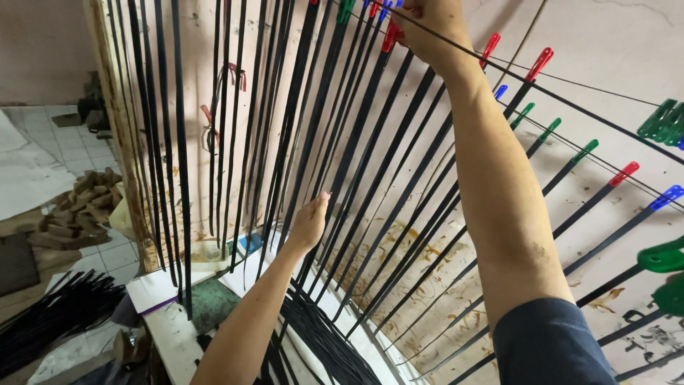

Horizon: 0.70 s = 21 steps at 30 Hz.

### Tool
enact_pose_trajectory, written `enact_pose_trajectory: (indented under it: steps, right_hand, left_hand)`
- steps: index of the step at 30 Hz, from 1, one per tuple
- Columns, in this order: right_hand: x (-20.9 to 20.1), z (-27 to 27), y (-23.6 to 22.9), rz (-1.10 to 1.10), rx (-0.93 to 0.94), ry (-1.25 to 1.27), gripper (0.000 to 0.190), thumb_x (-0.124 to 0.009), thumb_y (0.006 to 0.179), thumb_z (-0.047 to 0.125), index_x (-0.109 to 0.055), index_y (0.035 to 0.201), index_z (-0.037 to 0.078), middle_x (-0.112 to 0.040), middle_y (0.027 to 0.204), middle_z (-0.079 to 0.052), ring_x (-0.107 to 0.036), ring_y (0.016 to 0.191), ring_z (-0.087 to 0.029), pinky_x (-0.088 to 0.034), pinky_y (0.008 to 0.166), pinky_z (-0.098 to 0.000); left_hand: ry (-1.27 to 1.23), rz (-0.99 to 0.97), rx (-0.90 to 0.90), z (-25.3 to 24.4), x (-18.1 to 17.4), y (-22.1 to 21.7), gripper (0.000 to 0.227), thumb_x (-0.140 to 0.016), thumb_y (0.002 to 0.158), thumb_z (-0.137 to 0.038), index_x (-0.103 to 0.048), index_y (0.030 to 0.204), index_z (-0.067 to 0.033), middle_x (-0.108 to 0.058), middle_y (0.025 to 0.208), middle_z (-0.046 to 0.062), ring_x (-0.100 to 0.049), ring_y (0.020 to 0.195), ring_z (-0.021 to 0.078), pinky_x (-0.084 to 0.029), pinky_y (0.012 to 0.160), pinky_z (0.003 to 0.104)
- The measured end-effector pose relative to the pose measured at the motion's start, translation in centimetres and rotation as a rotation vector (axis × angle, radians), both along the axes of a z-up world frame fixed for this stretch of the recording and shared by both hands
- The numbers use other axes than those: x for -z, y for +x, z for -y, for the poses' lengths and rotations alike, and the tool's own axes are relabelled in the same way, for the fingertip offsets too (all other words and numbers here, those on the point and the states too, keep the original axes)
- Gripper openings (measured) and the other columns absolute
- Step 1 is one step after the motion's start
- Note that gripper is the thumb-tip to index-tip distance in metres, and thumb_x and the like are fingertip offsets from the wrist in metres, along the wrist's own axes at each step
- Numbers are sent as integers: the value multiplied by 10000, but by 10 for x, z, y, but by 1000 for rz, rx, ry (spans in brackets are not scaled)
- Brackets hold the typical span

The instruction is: The person removes black leather straps from a hanging line, applies a finishing substance to the ends using a specialized container on a blue jug, and then hangs the straps back up on the line using clothespins.

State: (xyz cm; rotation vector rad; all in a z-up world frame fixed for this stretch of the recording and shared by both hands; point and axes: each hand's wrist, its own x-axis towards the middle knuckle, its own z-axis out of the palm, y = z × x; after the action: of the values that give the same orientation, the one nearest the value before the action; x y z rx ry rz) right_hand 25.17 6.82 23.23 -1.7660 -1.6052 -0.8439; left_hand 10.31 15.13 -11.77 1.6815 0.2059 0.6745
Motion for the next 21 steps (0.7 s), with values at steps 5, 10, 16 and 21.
enact_pose_trajectory:
  steps: [5, 10, 16, 21]
  right_hand:
    - [0, -10, 16, 18, 26, -4, 107, -685, 1048, 67, -613, 976, 99, -685, 880, -79, -781, 831, -216, -704, 710, -315]
    - [1, -11, 8, 100, 96, 11, 144, -668, 1082, 93, -567, 991, 139, -597, 857, -40, -609, 773, -154, -513, 622, -311]
    - [0, -18, 9, 248, 87, -1, 101, -608, 1100, 114, -651, 1167, 53, -711, 917, -112, -762, 811, -204, -598, 562, -269]
    - [0, -23, 17, 323, 60, 21, 74, -611, 1116, 100, -658, 1063, 81, -664, 812, -53, -685, 695, -134, -504, 514, -245]
  left_hand:
    - [122, 65, -76, -15, 28, 19, 572, -211, 1073, -572, -304, 686, -161, -265, 578, -16, -314, 522, 127, -274, 551, 293]
    - [183, 47, -82, -16, 31, 22, 578, -157, 1060, -581, -345, 723, -150, -260, 603, -4, -382, 551, 151, -402, 599, 290]
    - [103, -44, -71, -8, 9, 4, 838, -159, 979, -630, -453, 1507, -49, -473, 1545, 207, -420, 1463, 368, -339, 1208, 460]
    - [104, -52, -84, -9, 16, 11, 845, -171, 974, -639, -393, 1543, -54, -424, 1587, 177, -398, 1481, 331, -306, 1224, 421]
